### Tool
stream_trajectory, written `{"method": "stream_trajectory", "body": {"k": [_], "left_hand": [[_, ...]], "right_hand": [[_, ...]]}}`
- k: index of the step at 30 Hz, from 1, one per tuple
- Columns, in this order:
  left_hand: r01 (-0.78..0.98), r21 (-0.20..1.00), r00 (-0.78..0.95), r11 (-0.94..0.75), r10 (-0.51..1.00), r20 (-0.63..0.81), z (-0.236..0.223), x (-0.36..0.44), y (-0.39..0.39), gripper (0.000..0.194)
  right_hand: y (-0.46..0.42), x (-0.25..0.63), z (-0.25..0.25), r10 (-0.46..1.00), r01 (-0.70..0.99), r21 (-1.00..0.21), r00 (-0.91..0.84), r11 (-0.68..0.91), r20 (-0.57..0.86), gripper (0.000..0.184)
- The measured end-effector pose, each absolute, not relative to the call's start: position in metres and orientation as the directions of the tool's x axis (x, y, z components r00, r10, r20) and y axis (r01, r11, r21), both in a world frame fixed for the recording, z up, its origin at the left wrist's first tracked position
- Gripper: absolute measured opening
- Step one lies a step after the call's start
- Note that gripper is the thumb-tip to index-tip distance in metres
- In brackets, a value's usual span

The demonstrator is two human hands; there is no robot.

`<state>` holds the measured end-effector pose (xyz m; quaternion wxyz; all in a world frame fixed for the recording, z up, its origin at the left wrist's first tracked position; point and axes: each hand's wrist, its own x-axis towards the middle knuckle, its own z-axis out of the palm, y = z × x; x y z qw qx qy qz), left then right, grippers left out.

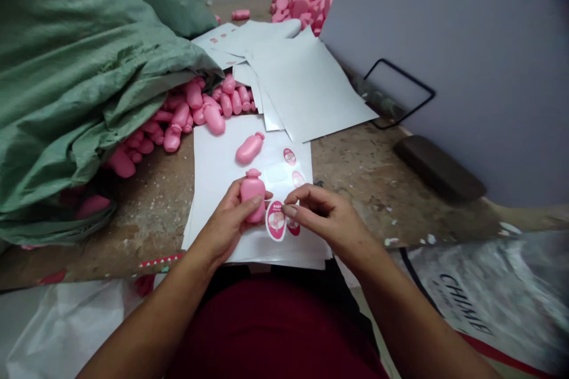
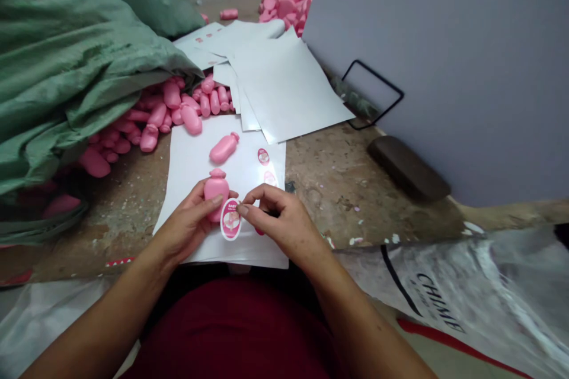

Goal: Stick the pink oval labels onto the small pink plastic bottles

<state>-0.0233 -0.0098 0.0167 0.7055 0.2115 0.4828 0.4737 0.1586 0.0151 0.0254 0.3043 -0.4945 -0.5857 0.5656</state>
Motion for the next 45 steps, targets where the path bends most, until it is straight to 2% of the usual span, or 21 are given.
{"method": "stream_trajectory", "body": {"k": [4, 8, 21, 25, 28, 34, 36, 41, 43, 45], "left_hand": [[-0.543, 0.689, 0.204, 0.481, 0.871, -0.447, 0.03, -0.02, -0.02, 0.041], [-0.586, 0.638, 0.254, 0.5, 0.861, -0.441, 0.033, -0.017, -0.026, 0.053], [-0.569, 0.651, 0.242, 0.502, 0.859, -0.451, 0.029, -0.015, -0.027, 0.061], [-0.561, 0.663, 0.222, 0.496, 0.862, -0.456, 0.029, -0.014, -0.028, 0.062], [-0.515, 0.699, 0.206, 0.495, 0.864, -0.46, 0.03, -0.013, -0.029, 0.05], [-0.468, 0.713, 0.231, 0.522, 0.851, -0.472, 0.033, -0.015, -0.034, 0.055], [-0.473, 0.699, 0.261, 0.536, 0.843, -0.47, 0.034, -0.014, -0.034, 0.059], [-0.449, 0.695, 0.316, 0.562, 0.827, -0.465, 0.039, -0.016, -0.038, 0.067], [-0.373, 0.719, 0.321, 0.587, 0.808, -0.494, 0.04, -0.032, -0.046, 0.069], [-0.195, 0.757, 0.293, 0.624, 0.774, -0.562, 0.042, -0.063, -0.064, 0.067]], "right_hand": [[0.015, 0.15, 0.026, 0.924, 0.246, -0.963, -0.33, -0.114, -0.194, 0.022], [0.016, 0.147, 0.027, 0.919, 0.222, -0.971, -0.356, -0.093, -0.17, 0.021], [0.015, 0.144, 0.022, 0.922, 0.207, -0.973, -0.347, -0.101, -0.17, 0.024], [0.015, 0.144, 0.021, 0.925, 0.271, -0.956, -0.324, -0.109, -0.198, 0.027], [0.014, 0.145, 0.021, 0.932, 0.345, -0.935, -0.307, -0.077, -0.19, 0.027], [0.015, 0.153, 0.02, 0.987, 0.488, -0.869, -0.162, 0.076, -0.004, 0.023], [0.014, 0.152, 0.02, 0.989, 0.421, -0.904, -0.146, 0.066, 0.004, 0.023], [0.013, 0.142, 0.019, 0.945, 0.156, -0.987, -0.315, -0.04, -0.088, 0.027], [0.013, 0.142, 0.016, 0.93, 0.096, -0.993, -0.354, -0.071, -0.101, 0.027], [0.014, 0.146, 0.014, 0.926, 0.081, -0.991, -0.356, -0.104, -0.127, 0.028]]}}
